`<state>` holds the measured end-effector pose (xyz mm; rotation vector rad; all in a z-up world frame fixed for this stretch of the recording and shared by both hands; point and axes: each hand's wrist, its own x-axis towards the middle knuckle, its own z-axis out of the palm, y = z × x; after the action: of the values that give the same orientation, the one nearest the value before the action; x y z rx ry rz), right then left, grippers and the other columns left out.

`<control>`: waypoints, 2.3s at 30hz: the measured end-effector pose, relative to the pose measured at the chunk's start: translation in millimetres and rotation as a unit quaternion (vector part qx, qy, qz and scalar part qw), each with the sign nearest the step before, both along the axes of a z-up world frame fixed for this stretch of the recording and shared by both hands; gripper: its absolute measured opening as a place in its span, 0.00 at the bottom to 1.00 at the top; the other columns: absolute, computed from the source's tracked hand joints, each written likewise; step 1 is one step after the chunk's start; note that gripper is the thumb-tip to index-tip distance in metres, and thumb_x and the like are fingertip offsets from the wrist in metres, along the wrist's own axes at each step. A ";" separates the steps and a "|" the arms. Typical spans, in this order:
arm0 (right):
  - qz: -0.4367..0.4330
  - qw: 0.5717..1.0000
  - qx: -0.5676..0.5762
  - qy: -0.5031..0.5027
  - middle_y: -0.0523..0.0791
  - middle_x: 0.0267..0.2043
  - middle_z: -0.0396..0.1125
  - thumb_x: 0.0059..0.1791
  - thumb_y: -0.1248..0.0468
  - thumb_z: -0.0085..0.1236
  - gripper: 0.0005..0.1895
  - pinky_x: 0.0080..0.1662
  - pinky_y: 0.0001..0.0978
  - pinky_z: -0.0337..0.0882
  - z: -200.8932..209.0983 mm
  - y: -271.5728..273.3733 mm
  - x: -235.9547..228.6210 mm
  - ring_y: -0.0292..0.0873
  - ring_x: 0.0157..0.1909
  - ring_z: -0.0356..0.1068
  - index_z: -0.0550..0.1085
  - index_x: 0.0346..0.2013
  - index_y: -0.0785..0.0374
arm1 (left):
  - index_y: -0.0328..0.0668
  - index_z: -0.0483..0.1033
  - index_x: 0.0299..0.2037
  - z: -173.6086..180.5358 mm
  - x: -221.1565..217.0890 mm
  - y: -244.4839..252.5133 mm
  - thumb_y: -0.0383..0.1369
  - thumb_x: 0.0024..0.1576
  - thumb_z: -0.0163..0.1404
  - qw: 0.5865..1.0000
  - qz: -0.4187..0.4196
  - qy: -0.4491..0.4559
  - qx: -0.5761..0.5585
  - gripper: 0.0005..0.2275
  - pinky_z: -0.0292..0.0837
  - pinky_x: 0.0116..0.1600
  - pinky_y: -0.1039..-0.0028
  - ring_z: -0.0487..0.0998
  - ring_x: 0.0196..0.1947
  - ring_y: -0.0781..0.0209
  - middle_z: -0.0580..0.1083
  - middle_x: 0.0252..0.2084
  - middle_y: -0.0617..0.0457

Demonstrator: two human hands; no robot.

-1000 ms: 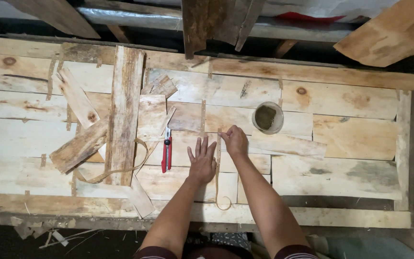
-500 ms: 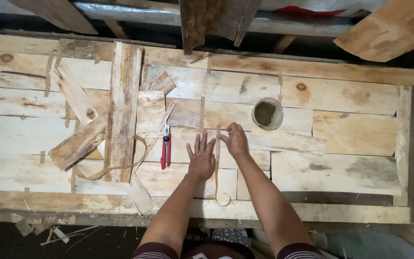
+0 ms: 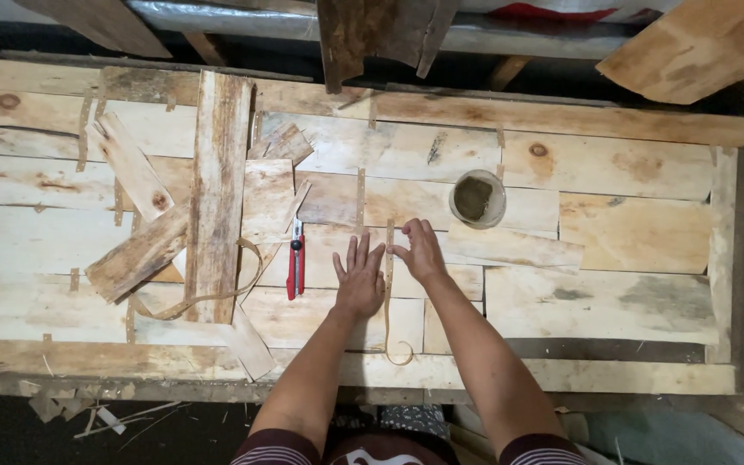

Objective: The person is measuring a small strip of wood with a tape measure or measuring stick on a workbench.

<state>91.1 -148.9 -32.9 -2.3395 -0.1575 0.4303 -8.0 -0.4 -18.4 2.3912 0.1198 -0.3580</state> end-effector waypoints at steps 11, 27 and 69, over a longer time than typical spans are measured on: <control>0.036 0.999 0.011 -0.002 0.50 0.47 0.62 0.38 0.62 0.76 0.28 0.46 0.44 0.70 10.3 -4.5 -0.2 0.52 0.46 0.67 0.67 0.44 0.62 | 0.49 0.56 0.72 4.9 1.8 -1.2 0.31 0.55 0.44 1.000 0.004 0.004 0.005 0.30 0.24 0.72 0.33 0.36 0.79 0.40 0.41 0.79 0.43; 0.033 0.992 0.070 -0.103 0.52 0.47 0.66 0.48 0.64 0.65 0.17 0.51 0.45 0.69 0.2 -13.1 -12.0 0.56 0.50 0.67 0.69 0.47 0.65 | 0.51 0.55 0.72 12.3 4.7 -5.6 0.32 0.58 0.42 0.999 0.004 0.035 0.020 0.28 0.21 0.73 0.37 0.32 0.79 0.42 0.39 0.80 0.44; 0.035 0.969 -0.012 -0.245 0.52 0.53 0.66 0.50 0.66 0.59 0.17 0.59 0.47 0.65 -22.2 -4.8 -33.3 0.57 0.56 0.64 0.69 0.53 0.65 | 0.49 0.83 0.43 -12.7 14.4 -18.6 0.37 0.48 0.65 0.971 0.200 -0.126 -0.026 0.13 0.43 0.69 0.51 0.61 0.67 0.52 0.69 0.62 0.51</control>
<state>57.9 -153.7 -55.0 -2.4290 -0.4721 -0.1238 6.4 -19.0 -31.1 2.2683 0.4609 0.1295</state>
